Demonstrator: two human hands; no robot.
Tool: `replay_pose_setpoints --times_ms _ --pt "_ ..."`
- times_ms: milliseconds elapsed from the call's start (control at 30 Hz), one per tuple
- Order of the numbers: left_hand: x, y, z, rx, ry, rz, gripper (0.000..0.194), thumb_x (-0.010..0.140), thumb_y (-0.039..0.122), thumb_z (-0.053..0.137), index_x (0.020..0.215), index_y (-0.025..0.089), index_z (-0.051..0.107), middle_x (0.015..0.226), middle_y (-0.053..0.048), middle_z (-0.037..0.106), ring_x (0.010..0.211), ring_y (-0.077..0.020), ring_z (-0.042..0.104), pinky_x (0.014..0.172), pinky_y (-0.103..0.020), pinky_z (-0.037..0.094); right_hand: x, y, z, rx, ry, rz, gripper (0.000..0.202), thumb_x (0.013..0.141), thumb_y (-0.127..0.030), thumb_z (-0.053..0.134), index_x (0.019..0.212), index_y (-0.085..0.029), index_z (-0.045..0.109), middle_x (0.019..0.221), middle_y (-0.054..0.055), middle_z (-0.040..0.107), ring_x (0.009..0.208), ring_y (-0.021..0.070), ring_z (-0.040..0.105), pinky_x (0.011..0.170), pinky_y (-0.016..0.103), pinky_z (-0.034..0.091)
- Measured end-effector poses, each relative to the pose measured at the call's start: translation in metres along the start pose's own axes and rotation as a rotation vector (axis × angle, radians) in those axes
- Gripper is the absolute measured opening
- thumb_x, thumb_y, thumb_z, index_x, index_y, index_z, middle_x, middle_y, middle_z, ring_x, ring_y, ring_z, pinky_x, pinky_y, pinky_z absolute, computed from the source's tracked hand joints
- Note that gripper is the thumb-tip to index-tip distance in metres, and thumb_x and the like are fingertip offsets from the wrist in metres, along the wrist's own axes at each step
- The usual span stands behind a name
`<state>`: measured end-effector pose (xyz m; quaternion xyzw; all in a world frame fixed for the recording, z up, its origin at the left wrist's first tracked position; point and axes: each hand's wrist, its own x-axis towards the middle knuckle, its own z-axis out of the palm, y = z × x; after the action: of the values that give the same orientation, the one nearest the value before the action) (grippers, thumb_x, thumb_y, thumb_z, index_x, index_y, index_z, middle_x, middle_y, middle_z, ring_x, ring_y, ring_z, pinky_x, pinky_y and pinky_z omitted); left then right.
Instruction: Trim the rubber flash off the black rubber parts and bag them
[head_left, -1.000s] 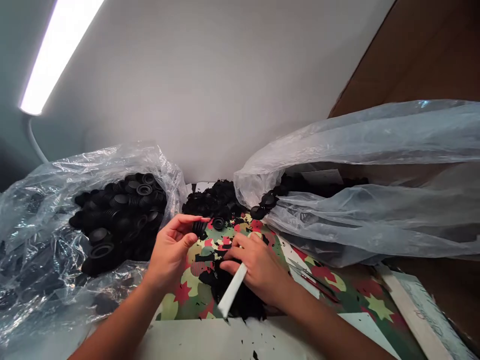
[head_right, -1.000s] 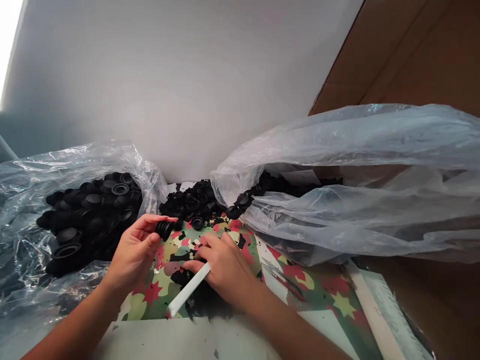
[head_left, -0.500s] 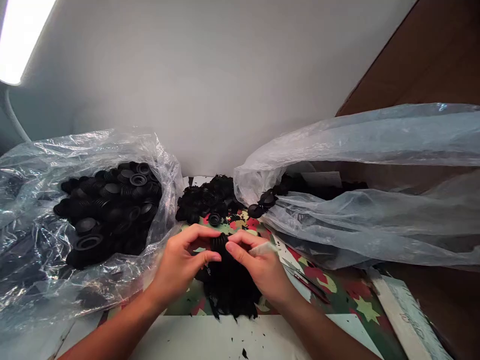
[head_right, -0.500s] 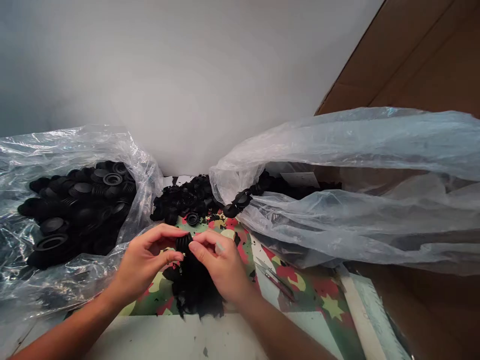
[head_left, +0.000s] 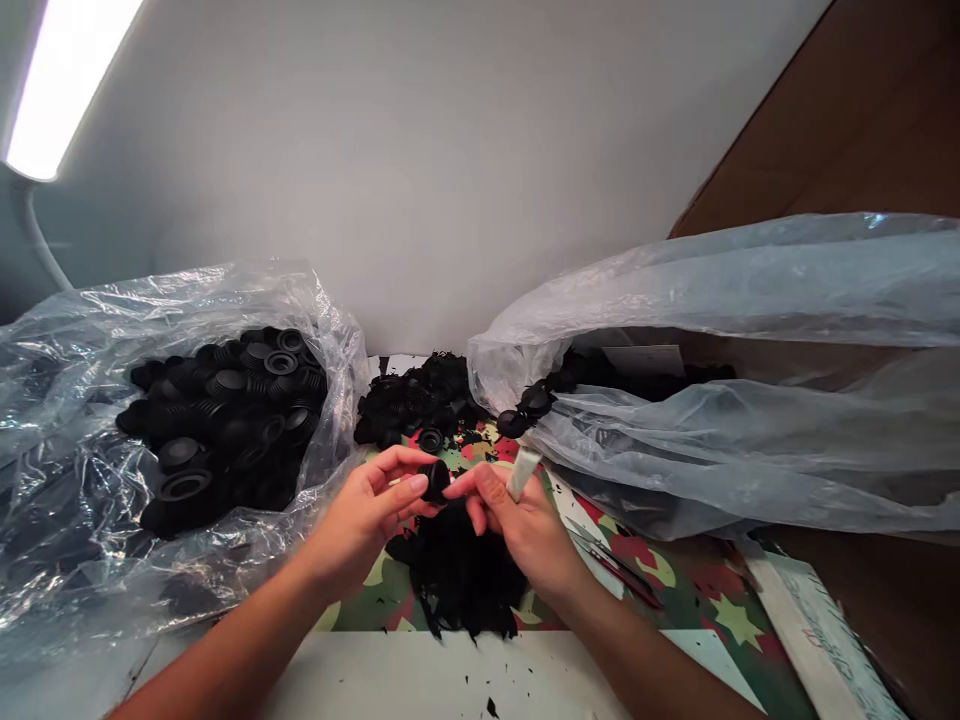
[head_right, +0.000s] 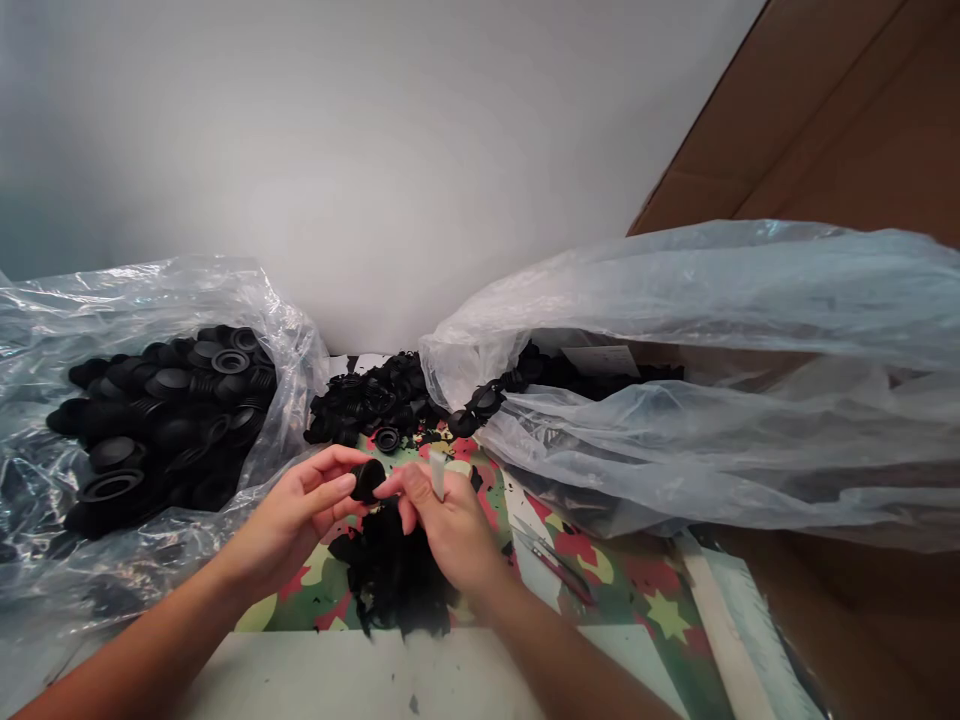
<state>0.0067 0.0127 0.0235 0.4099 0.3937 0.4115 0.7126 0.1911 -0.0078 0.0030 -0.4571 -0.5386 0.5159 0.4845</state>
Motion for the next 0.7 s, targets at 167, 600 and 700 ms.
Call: replay_pose_setpoints --times_ms 167,600,700 --pt "0.005 0.002 -0.004 -0.257 -0.010 -0.052 0.017 0.086 0.027 0.076 0.096 0.013 0.075 0.094 -0.007 0.077 0.077 -0.0133 0.073 0.076 -0.022 0.061 0.007 0.000 -0.006 -0.065 -0.019 -0.046 0.061 0.095 -0.071 0.040 0.087 -0.018 0.069 0.072 0.003 0.066 0.064 0.0164 0.063 0.065 0.030 0.047" --pt "0.003 -0.002 -0.007 -0.399 0.038 -0.163 0.022 0.092 0.028 0.070 0.082 0.009 0.074 0.071 -0.008 0.075 0.051 -0.0074 0.064 0.050 -0.014 0.053 0.027 -0.012 0.019 -0.079 -0.091 -0.104 0.025 0.085 -0.044 0.065 0.076 -0.021 0.070 0.070 0.001 0.066 0.070 0.0175 0.057 0.067 0.030 0.044" --pt "0.003 -0.002 -0.010 -0.415 -0.007 -0.145 0.021 0.086 0.030 0.077 0.084 0.009 0.074 0.072 -0.007 0.075 0.052 -0.0067 0.063 0.051 -0.013 0.053 0.027 -0.012 0.022 0.168 -0.134 0.071 0.031 0.078 -0.050 0.072 0.072 -0.020 0.069 0.065 0.000 0.063 0.069 0.0173 0.057 0.068 0.029 0.043"
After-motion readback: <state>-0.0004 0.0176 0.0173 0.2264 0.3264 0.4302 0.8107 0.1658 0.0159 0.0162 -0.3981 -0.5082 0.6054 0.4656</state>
